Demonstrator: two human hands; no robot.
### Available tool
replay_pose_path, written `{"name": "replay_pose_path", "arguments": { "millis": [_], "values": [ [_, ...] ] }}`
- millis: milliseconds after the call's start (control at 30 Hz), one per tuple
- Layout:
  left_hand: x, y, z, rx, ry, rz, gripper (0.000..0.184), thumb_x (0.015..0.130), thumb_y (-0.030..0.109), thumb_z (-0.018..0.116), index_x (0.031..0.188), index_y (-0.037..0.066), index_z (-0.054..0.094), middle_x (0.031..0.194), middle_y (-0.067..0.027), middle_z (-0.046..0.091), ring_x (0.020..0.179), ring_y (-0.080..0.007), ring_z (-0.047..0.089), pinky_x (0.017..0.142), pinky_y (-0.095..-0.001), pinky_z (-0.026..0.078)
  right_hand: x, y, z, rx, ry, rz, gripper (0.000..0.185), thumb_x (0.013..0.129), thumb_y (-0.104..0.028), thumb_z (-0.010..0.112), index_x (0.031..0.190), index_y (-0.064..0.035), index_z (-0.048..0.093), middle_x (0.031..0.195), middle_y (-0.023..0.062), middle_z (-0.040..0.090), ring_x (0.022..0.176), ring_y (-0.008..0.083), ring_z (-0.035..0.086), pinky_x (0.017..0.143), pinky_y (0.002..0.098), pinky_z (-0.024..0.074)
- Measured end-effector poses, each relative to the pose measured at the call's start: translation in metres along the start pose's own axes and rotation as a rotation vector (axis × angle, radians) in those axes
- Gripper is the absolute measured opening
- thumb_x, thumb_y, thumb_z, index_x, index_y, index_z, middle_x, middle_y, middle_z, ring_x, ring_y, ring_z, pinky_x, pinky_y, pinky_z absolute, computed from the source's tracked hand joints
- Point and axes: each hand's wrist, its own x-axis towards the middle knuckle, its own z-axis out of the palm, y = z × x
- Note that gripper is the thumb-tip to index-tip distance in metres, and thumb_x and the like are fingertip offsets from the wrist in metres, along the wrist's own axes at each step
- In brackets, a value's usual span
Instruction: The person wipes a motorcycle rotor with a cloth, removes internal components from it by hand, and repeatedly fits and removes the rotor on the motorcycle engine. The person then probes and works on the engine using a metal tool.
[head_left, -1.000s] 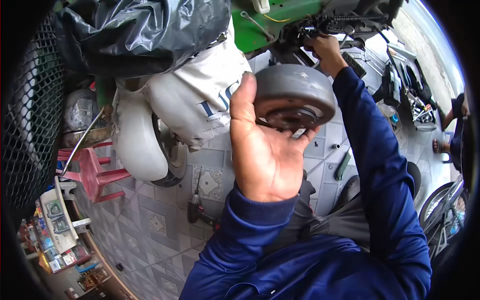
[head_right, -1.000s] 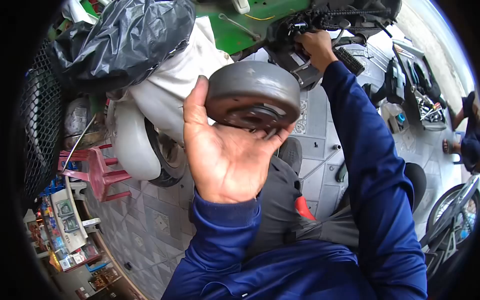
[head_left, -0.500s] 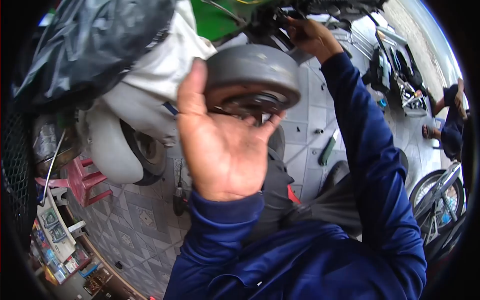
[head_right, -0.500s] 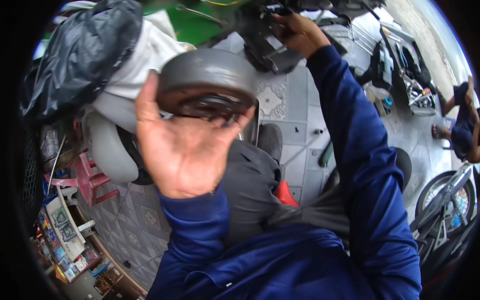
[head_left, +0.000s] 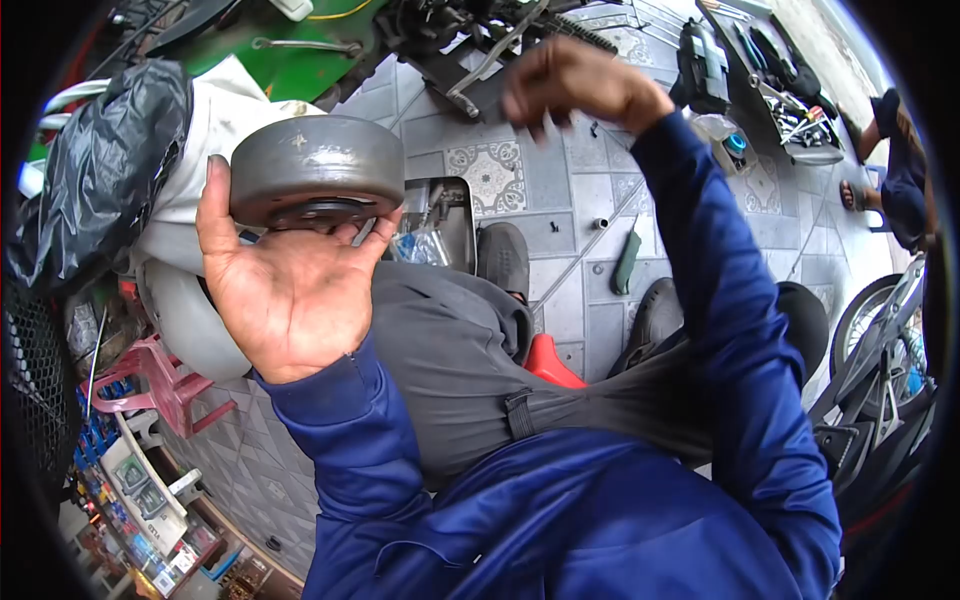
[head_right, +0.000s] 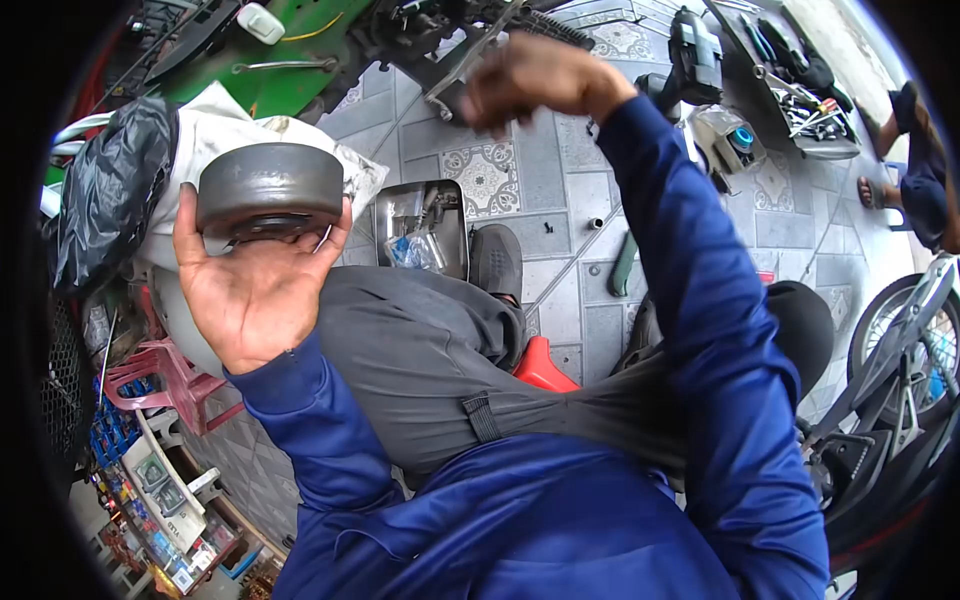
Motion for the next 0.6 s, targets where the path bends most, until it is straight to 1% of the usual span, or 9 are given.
{"name": "replay_pose_path", "arguments": {
  "millis": [33, 100, 133, 167, 200, 267, 367, 400, 600],
  "values": [
    [0.0, -0.003, 0.003, 0.001, -0.008, 0.003, 0.08, 0.077, 0.052, 0.081, 0.138, 0.013, 0.047, 0.146, -0.0167, 0.04, 0.138, -0.0379, 0.032, 0.115, -0.0673, 0.021, -0.009, 0.01, 0.007, 0.039, -0.188, 0.156, 0.015, 0.09, -0.012, 0.071, 0.102, -0.0027, 0.073, 0.085, 0.0088, 0.074, 0.074, 0.0163, 0.074, 0.056, 0.0262, 0.0565],
    [-0.003, -0.007, 0.008, -0.054, -0.05, -0.09, 0.078, 0.077, 0.053, 0.08, 0.137, 0.014, 0.048, 0.145, -0.0161, 0.041, 0.137, -0.0378, 0.033, 0.115, -0.0669, 0.022, 0.005, 0.081, 0.036, -0.179, -0.302, 0.433, 0.02, 0.086, -0.009, 0.069, 0.104, -0.0046, 0.075, 0.088, 0.0098, 0.076, 0.074, 0.0176, 0.074, 0.057, 0.0293, 0.0574],
    [-0.003, -0.011, 0.011, -0.05, -0.058, -0.092, 0.078, 0.077, 0.053, 0.08, 0.137, 0.014, 0.048, 0.145, -0.0161, 0.041, 0.137, -0.0378, 0.033, 0.115, -0.0669, 0.022, 0.015, 0.129, 0.058, -0.397, -0.271, 0.547, 0.022, 0.081, -0.009, 0.068, 0.101, -0.0039, 0.076, 0.089, 0.0142, 0.076, 0.078, 0.0248, 0.075, 0.063, 0.0359, 0.0593],
    [-0.004, -0.015, 0.013, -0.055, -0.084, -0.126, 0.078, 0.077, 0.054, 0.079, 0.137, 0.014, 0.048, 0.146, -0.0161, 0.04, 0.138, -0.0379, 0.033, 0.115, -0.0664, 0.022, 0.015, 0.167, 0.081, -0.799, -0.1, 0.295, 0.022, 0.077, -0.008, 0.068, 0.098, -0.0047, 0.077, 0.092, 0.018, 0.075, 0.083, 0.0338, 0.073, 0.074, 0.0412, 0.0592],
    [-0.005, -0.018, 0.014, -0.058, -0.11, -0.161, 0.078, 0.078, 0.054, 0.079, 0.137, 0.014, 0.048, 0.147, -0.016, 0.039, 0.138, -0.0379, 0.032, 0.115, -0.066, 0.022, 0.013, 0.205, 0.099, -0.643, 0.102, 0.356, 0.028, 0.077, -0.009, 0.067, 0.103, -0.0045, 0.075, 0.099, 0.0203, 0.073, 0.094, 0.0395, 0.069, 0.085, 0.0438, 0.0563],
    [-0.007, -0.019, 0.016, -0.087, -0.107, -0.187, 0.067, 0.081, 0.053, 0.076, 0.131, 0.014, 0.053, 0.14, -0.0145, 0.048, 0.133, -0.037, 0.041, 0.111, -0.0654, 0.028, 0.013, 0.234, 0.125, -0.55, 0.29, 0.182, 0.035, 0.079, -0.008, 0.065, 0.113, -0.0063, 0.072, 0.107, 0.0212, 0.071, 0.103, 0.039, 0.067, 0.09, 0.0439, 0.0545],
    [-0.005, -0.019, 0.013, 0.002, -0.175, -0.121, 0.04, 0.091, 0.045, 0.069, 0.117, 0.014, 0.067, 0.118, -0.0085, 0.069, 0.112, -0.0322, 0.063, 0.098, -0.0613, 0.046, 0.039, 0.244, 0.137, -0.521, 0.376, 0.191, 0.033, 0.082, -0.006, 0.062, 0.114, -0.0067, 0.069, 0.111, 0.0202, 0.069, 0.106, 0.0392, 0.065, 0.09, 0.0457, 0.0541],
    [-0.005, -0.02, 0.016, 0.016, -0.133, -0.08, 0.04, 0.092, 0.044, 0.068, 0.118, 0.014, 0.067, 0.12, -0.0094, 0.069, 0.113, -0.0319, 0.064, 0.098, -0.0605, 0.046, 0.048, 0.246, 0.139, -0.547, 0.469, 0.146, 0.03, 0.082, -0.004, 0.059, 0.11, -0.0076, 0.07, 0.112, 0.0196, 0.069, 0.106, 0.0384, 0.066, 0.089, 0.0465, 0.0549],
    [0.001, -0.02, 0.02, 0.016, -0.159, -0.077, 0.043, 0.096, 0.043, 0.062, 0.124, 0.011, 0.066, 0.128, -0.0125, 0.067, 0.118, -0.0331, 0.062, 0.102, -0.0602, 0.045, 0.073, 0.25, 0.131, -0.701, 0.365, 0.067, 0.025, 0.084, -0.008, 0.063, 0.109, -0.0083, 0.067, 0.108, 0.0136, 0.064, 0.107, 0.0331, 0.064, 0.088, 0.042, 0.0555]
  ]
}}
